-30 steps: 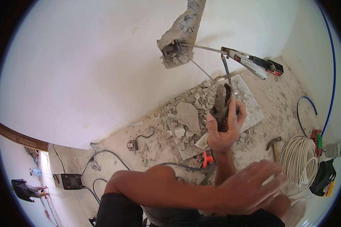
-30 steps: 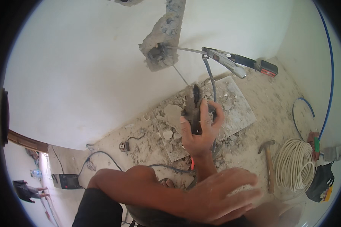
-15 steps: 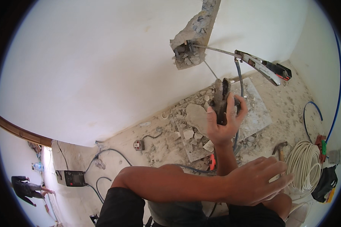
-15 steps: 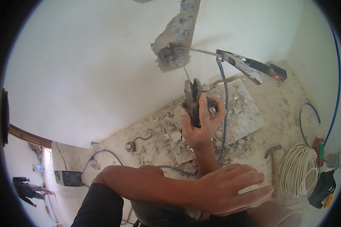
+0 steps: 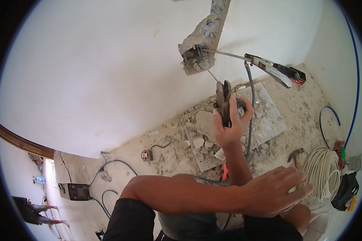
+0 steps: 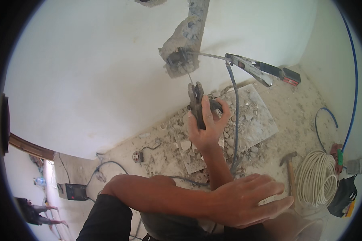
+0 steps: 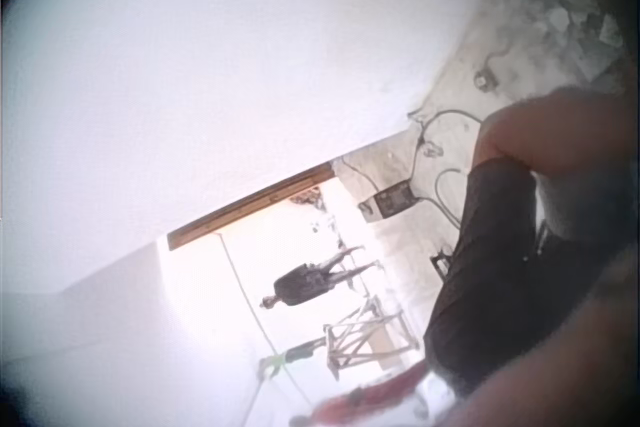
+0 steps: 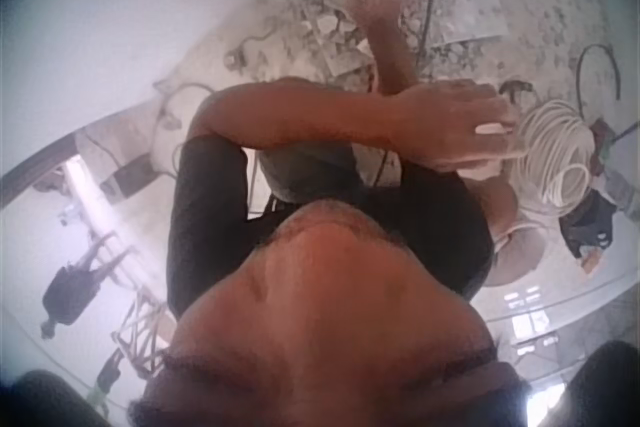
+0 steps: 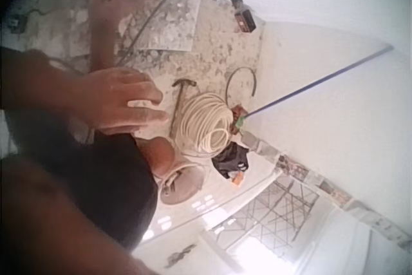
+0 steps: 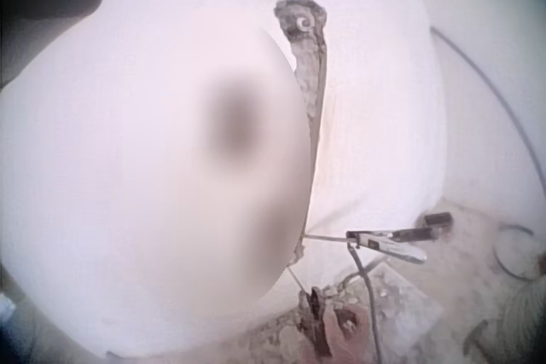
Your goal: The person welds a metal rod into a hole in a wall using a welding torch and a grounding clamp. They adjust the welding machine settings and reposition cables during the process.
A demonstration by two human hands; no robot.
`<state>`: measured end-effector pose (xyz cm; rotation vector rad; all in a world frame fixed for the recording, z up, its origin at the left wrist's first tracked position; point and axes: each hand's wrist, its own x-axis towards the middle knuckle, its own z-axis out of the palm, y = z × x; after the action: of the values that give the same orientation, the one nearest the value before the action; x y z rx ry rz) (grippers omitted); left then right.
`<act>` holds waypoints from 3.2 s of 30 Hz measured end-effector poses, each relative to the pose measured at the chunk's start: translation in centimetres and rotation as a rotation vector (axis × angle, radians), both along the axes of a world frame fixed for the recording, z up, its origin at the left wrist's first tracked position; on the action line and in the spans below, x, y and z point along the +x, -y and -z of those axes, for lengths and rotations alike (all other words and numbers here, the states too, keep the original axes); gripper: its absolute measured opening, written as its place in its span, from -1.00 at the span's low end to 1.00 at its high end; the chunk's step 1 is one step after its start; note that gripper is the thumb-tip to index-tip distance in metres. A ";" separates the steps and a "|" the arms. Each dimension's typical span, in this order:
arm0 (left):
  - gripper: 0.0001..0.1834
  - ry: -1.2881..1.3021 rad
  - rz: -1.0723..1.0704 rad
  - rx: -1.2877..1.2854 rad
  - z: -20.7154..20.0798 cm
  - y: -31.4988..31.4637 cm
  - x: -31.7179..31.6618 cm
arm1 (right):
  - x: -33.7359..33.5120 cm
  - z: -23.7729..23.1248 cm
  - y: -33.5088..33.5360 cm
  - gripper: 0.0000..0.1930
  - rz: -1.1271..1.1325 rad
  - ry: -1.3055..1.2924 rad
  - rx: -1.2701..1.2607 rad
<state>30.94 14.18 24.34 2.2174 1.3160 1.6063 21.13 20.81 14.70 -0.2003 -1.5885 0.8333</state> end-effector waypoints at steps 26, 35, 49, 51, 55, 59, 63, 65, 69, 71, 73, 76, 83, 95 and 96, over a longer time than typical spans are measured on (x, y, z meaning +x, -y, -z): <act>-0.47 -0.081 0.024 0.037 0.3 -0.2 0.2 | -1.2 1.4 0.2 -0.43 0.058 -0.079 0.128; -0.44 -0.098 0.044 0.022 0.4 -0.4 0.0 | -1.8 1.4 -0.6 -0.43 0.029 -0.124 0.136; -0.41 -0.093 0.059 0.037 0.2 -0.5 0.3 | -2.1 1.0 -0.8 -0.46 0.080 -0.092 0.227; -0.41 -0.090 0.044 0.040 0.3 -0.4 0.1 | -1.9 0.5 -0.3 -0.46 0.085 -0.120 0.237; -0.42 -0.085 0.057 0.020 0.0 -0.2 -0.1 | -1.2 -0.4 0.6 -0.45 0.077 -0.077 0.214; -0.43 -0.078 0.061 0.061 -0.1 -0.4 0.5 | -1.3 -0.1 0.6 -0.46 0.023 -0.056 0.122; -0.45 -0.063 0.054 0.033 -0.4 -0.2 0.3 | -1.4 0.2 0.9 -0.46 0.042 -0.054 0.110; -0.48 -0.061 0.064 0.041 -0.6 -0.2 0.0 | -1.6 0.0 0.7 -0.45 0.019 -0.057 0.068; -0.52 -0.110 0.187 -0.021 -4.8 2.6 -2.0 | 4.1 -1.6 0.1 -0.36 0.138 0.037 0.025; -0.62 0.588 -0.098 -0.293 -4.9 4.2 -4.0 | 7.7 -3.2 -0.9 -0.33 0.094 -0.065 -0.083; -0.57 1.093 -0.053 -0.423 -3.0 6.0 -8.9 | 12.1 -6.5 -1.4 -0.27 0.246 -0.013 -0.026; -0.43 1.273 0.384 -0.540 -0.8 2.5 -15.6 | 16.5 -11.4 -0.8 -0.21 0.227 -0.271 -0.301; -0.21 1.958 0.358 -0.404 -0.3 -15.2 -9.2 | 20.9 -17.2 -2.4 -0.32 0.666 -0.436 -0.280; -0.75 2.040 0.462 -0.226 2.8 -19.8 -10.2 | 24.6 -17.4 -3.7 -0.40 0.528 -0.299 -0.249; -0.76 2.001 0.478 -0.214 3.1 -20.0 -10.5 | 24.6 -17.2 -3.9 -0.40 0.503 -0.288 -0.246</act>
<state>20.47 34.14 21.23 0.0354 0.1899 1.9536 45.69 24.71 31.95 -0.6022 -1.0942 0.6238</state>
